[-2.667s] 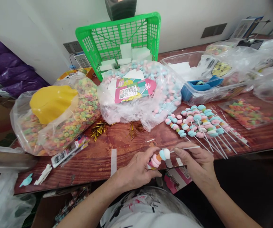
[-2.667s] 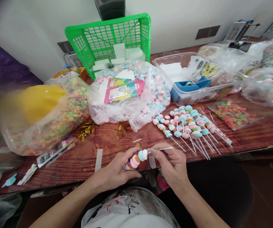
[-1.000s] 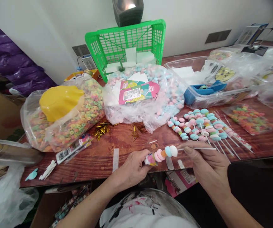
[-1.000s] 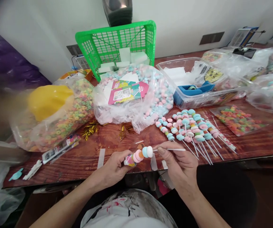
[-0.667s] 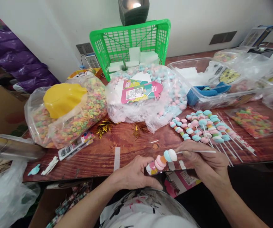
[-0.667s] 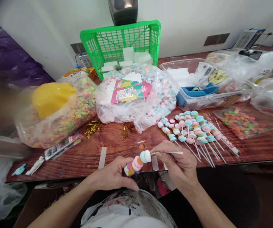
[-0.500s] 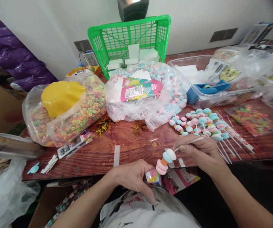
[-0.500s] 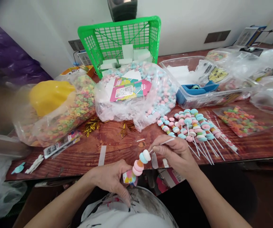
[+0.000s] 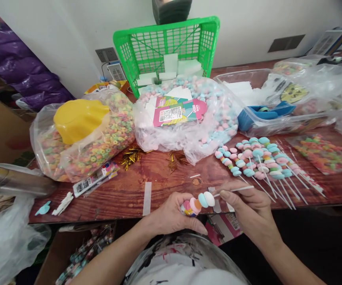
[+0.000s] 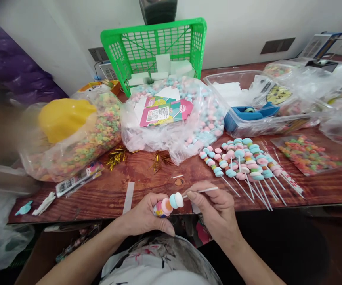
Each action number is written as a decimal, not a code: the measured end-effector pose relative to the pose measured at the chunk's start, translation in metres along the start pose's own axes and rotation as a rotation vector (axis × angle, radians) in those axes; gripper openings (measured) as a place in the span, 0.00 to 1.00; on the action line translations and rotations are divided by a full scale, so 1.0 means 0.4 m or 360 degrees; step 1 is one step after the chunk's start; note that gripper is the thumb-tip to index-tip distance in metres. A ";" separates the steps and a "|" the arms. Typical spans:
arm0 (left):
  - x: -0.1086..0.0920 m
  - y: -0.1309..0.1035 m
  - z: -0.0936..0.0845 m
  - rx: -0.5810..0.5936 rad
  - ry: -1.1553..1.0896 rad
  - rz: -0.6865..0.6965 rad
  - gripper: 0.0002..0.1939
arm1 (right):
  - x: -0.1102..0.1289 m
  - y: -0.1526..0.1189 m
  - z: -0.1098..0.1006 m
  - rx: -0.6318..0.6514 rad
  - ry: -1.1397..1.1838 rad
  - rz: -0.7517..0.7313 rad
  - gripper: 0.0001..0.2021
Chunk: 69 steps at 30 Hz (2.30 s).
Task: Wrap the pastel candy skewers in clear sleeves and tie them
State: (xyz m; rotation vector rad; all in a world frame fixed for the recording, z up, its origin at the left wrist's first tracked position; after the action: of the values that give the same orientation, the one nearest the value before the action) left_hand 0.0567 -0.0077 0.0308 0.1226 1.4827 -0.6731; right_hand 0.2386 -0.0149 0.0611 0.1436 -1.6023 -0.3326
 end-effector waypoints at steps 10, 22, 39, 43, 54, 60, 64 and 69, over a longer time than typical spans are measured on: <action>-0.006 0.002 0.001 -0.0364 0.1035 0.0398 0.15 | 0.055 0.014 0.019 -0.0047 -0.0065 -0.0255 0.08; 0.009 0.003 0.000 -0.0459 0.0812 0.0280 0.21 | -0.012 -0.002 0.012 -0.0217 -0.0151 -0.0216 0.05; -0.016 0.012 -0.081 0.0930 -0.0059 -0.0503 0.34 | -0.034 0.023 -0.020 0.0093 0.0356 0.0004 0.07; -0.002 0.023 -0.055 0.0781 0.0145 -0.0541 0.25 | 0.012 0.039 -0.014 0.0206 0.0269 -0.0139 0.09; -0.007 0.013 -0.024 0.0119 0.0195 0.0009 0.21 | -0.001 0.042 0.019 0.0118 0.0107 0.0038 0.04; -0.001 -0.002 -0.028 0.0289 0.0208 -0.0160 0.25 | 0.020 0.057 0.009 0.0411 0.0096 0.0017 0.06; -0.003 -0.004 -0.031 0.0281 0.0154 -0.0211 0.26 | 0.036 0.069 -0.001 0.0539 -0.0011 -0.0154 0.09; 0.008 0.001 -0.042 0.0213 0.0233 -0.0166 0.27 | 0.026 0.072 -0.022 0.0723 -0.0094 -0.0187 0.10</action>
State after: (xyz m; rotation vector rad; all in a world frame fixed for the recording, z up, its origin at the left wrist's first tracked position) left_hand 0.0422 -0.0006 0.0257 0.2022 1.5920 -0.8631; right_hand 0.2497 0.0081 0.0799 0.5819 -1.7112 -0.0575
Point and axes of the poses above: each hand's wrist, its own y-axis towards the middle knuckle, its own z-axis out of the palm, x = y × z, the point moved 3 cm from there along y, towards the middle knuckle, and after that the axes turned 7 degrees about -x, right-handed, at the moved point
